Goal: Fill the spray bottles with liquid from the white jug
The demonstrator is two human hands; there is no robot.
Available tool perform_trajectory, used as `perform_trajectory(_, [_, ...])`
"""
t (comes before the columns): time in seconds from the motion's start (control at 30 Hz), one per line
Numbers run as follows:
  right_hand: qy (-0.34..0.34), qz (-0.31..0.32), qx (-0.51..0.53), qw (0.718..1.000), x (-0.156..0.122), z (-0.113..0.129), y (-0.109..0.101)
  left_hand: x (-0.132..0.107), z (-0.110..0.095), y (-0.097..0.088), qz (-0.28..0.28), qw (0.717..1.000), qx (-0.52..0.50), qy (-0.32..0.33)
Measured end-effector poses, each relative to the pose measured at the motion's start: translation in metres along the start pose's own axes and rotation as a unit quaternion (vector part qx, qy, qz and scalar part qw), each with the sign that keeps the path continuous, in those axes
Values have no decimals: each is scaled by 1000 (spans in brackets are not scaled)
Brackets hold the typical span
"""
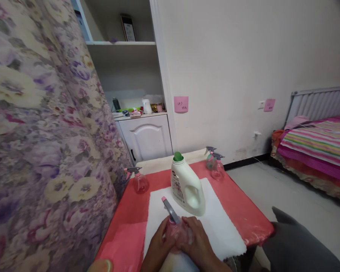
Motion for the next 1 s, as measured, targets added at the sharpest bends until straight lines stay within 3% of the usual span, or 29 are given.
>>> perform_trajectory(0.2, [11, 56, 90, 994, 20, -9, -16, -8, -13, -12, -26, 995, 78, -49])
perform_trajectory(0.33, [1, 32, 76, 997, 14, -16, -22, -10, -12, -16, -65, 992, 102, -46])
perform_trajectory(0.5, [-28, -28, 26, 999, -11, -18, -4, -11, -11, -10, -26, 996, 74, -32])
perform_trajectory(0.63, [-5, -32, -26, 999, -19, -14, 14, -13, -19, -10, -44, 995, 83, -28])
perform_trajectory(0.8, [9, -50, -53, 997, -10, -6, 24, -13, -22, -9, -38, 993, 93, -60])
perform_trajectory(0.9, [4, -100, -64, 993, -1, -5, 23, -12, -18, -11, -48, 992, 82, -77])
perform_trajectory(1.0, [-12, -100, -35, 994, 8, -4, 18, -10, -12, -16, -60, 991, 68, -96])
Point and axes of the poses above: each hand's wrist, its own x-axis towards the middle knuckle, its own y-axis out of the palm, z = x × y, the point moved 4 cm from there along x, towards the middle knuckle, and after that the axes turned 10 degrees about -y, right-handed, at the moved point
